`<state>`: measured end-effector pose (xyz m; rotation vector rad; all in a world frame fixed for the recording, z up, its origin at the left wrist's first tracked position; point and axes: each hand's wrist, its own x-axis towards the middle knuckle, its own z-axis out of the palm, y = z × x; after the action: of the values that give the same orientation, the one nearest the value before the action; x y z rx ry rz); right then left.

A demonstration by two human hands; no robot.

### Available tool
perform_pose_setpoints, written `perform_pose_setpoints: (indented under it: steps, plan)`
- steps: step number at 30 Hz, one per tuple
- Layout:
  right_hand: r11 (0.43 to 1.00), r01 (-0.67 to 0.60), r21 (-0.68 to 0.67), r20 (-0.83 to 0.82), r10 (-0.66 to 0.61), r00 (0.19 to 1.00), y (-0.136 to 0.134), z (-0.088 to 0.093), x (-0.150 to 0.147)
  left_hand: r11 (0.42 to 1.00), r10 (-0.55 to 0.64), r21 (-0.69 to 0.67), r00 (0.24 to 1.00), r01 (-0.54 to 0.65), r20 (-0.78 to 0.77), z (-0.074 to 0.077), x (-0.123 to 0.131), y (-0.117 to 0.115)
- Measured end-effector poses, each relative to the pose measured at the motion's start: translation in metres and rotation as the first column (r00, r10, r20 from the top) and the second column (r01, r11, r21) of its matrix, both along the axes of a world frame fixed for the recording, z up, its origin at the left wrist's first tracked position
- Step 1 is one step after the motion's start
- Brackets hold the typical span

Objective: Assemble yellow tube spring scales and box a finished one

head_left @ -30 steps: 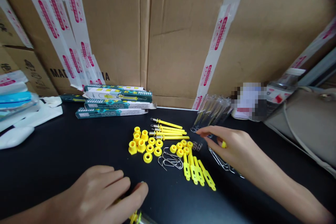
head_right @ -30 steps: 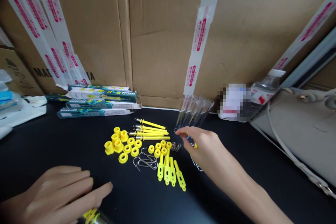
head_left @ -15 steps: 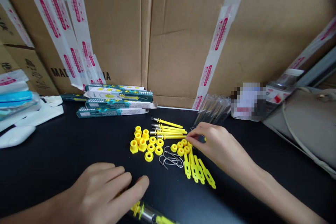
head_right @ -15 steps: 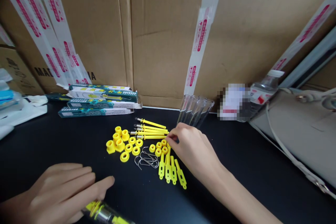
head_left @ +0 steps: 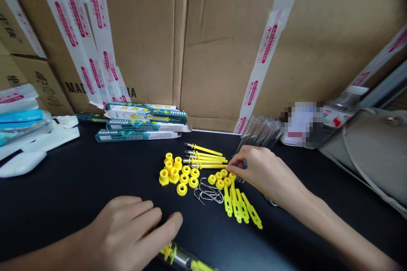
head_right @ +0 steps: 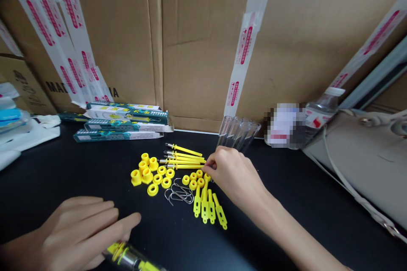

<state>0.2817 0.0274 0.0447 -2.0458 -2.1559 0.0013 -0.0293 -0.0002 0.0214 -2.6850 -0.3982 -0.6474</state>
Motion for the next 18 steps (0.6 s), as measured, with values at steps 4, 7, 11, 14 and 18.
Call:
perform_pose_setpoints:
  steps: [4, 7, 11, 14, 18]
  plan:
    - [1.0, 0.008, -0.02, 0.002, -0.008, 1.0, 0.001, 0.001, -0.003, 1.0, -0.005, 0.009, 1.0, 0.005, -0.005, -0.001, -0.001, 0.0]
    - [1.0, 0.006, -0.027, 0.001, -0.006, 1.0, 0.002, 0.0, -0.004, 1.0, 0.0, 0.007, 1.0, 0.0, -0.016, 0.0, -0.001, -0.001]
    - [1.0, -0.024, -0.017, -0.007, 0.024, 1.0, 0.003, -0.003, -0.001, 1.0, 0.009, 0.01, 0.999, -0.009, 0.043, -0.005, 0.002, -0.001]
    - [0.999, -0.043, 0.002, -0.023, 0.043, 0.999, 0.004, -0.004, 0.002, 1.0, 0.003, 0.028, 0.99, -0.007, 0.14, -0.012, 0.004, 0.0]
    - [0.999, -0.041, 0.0, -0.042, 0.041, 0.998, 0.002, -0.006, 0.002, 1.0, -0.006, 0.026, 0.991, 0.002, 0.131, -0.011, 0.003, 0.0]
